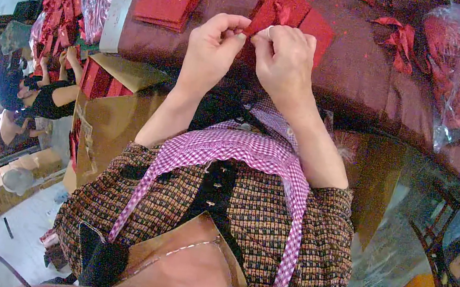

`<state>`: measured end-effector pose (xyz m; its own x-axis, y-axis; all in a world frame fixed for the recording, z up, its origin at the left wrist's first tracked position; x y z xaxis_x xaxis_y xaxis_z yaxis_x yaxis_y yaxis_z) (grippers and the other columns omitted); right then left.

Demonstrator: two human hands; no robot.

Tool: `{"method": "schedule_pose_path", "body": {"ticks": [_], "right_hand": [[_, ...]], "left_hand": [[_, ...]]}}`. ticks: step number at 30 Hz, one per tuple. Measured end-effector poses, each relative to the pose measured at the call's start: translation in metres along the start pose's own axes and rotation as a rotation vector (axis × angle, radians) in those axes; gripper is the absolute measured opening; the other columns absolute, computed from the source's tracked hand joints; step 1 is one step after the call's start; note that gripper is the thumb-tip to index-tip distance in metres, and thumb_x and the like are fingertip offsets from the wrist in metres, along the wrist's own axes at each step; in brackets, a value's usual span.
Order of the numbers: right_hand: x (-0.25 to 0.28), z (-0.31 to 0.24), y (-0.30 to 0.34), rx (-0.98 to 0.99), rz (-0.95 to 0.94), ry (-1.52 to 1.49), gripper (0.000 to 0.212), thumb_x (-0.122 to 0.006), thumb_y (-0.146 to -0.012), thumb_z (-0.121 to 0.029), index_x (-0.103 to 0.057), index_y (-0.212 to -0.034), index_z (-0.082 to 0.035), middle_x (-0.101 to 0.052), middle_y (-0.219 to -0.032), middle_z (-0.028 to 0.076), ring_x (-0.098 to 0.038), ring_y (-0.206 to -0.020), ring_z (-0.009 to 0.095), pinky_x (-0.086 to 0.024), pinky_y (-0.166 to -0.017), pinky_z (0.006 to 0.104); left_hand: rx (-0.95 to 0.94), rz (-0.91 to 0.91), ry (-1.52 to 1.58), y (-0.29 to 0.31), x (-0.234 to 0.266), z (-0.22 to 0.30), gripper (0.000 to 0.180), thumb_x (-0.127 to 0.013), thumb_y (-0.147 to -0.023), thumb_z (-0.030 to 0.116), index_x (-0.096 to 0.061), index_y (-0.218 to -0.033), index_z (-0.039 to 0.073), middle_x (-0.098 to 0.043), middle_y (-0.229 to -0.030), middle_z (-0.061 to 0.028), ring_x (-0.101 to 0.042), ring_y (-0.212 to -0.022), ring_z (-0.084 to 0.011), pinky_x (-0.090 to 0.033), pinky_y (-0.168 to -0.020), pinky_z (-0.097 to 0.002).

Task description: The person ties red ribbons onto red gift cards or envelopes by hand.

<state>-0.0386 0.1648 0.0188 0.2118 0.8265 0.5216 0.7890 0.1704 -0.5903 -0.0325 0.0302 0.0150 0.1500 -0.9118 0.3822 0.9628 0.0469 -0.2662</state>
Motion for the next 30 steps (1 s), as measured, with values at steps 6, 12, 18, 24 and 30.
{"method": "schedule_pose_path", "body": {"ticks": [6, 12, 18, 24, 30], "right_hand": [[0.000, -0.023, 0.004, 0.267, 0.058, 0.311, 0.011, -0.065, -0.073, -0.010, -0.056, -0.079, -0.010, -0.051, -0.074, 0.005, -0.052, -0.074, 0.023, -0.036, -0.075, 0.0383], [0.001, -0.010, 0.000, 0.144, 0.042, 0.162, 0.010, -0.068, -0.075, -0.011, -0.058, -0.077, -0.010, -0.056, -0.073, 0.004, -0.055, -0.074, 0.022, -0.037, -0.076, 0.0377], [0.004, -0.013, 0.000, 0.124, 0.009, 0.124, 0.010, -0.070, -0.075, -0.013, -0.062, -0.081, -0.011, -0.062, -0.079, 0.002, -0.059, -0.079, 0.021, -0.038, -0.079, 0.0371], [0.007, -0.007, 0.002, 0.053, -0.002, 0.073, 0.010, -0.069, -0.075, -0.011, -0.061, -0.080, -0.011, -0.062, -0.080, 0.002, -0.059, -0.081, 0.021, -0.037, -0.080, 0.0372], [0.013, -0.011, 0.005, 0.150, 0.083, 0.100, 0.011, -0.068, -0.074, -0.007, -0.060, -0.080, -0.010, -0.059, -0.077, 0.003, -0.058, -0.079, 0.021, -0.037, -0.080, 0.0361]], "left_hand": [[-0.036, 0.004, -0.046, 0.000, -0.001, 0.003, 0.022, -0.060, -0.080, -0.005, -0.064, -0.101, 0.000, -0.059, -0.080, -0.0016, -0.051, -0.070, -0.0071, -0.043, -0.065, -0.0220], [0.039, -0.028, 0.030, 0.000, -0.001, -0.004, 0.021, -0.060, -0.083, -0.003, -0.064, -0.103, 0.000, -0.061, -0.085, -0.0004, -0.051, -0.074, -0.0052, -0.044, -0.066, -0.0207], [0.064, -0.041, 0.070, -0.006, 0.006, -0.010, 0.021, -0.061, -0.079, -0.003, -0.064, -0.099, -0.004, -0.062, -0.083, -0.0098, -0.058, -0.071, -0.0139, -0.049, -0.065, -0.0267], [0.118, -0.086, 0.088, -0.006, 0.002, -0.007, 0.020, -0.060, -0.079, -0.003, -0.063, -0.099, -0.004, -0.062, -0.086, -0.0100, -0.058, -0.073, -0.0133, -0.049, -0.067, -0.0262], [0.030, -0.278, 0.143, -0.011, 0.001, -0.006, 0.023, -0.059, -0.082, -0.003, -0.065, -0.105, -0.001, -0.061, -0.091, -0.0035, -0.055, -0.084, -0.0088, -0.044, -0.075, -0.0217]]}}
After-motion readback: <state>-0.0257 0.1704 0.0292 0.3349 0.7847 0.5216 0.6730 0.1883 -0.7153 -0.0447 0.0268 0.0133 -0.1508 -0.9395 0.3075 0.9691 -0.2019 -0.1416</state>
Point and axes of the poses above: each hand's wrist, its own y-axis away from the middle knuckle, its own x-axis out of the back of the hand, z = x × y, the point moved 7 cm from there along -y, towards the middle knuckle
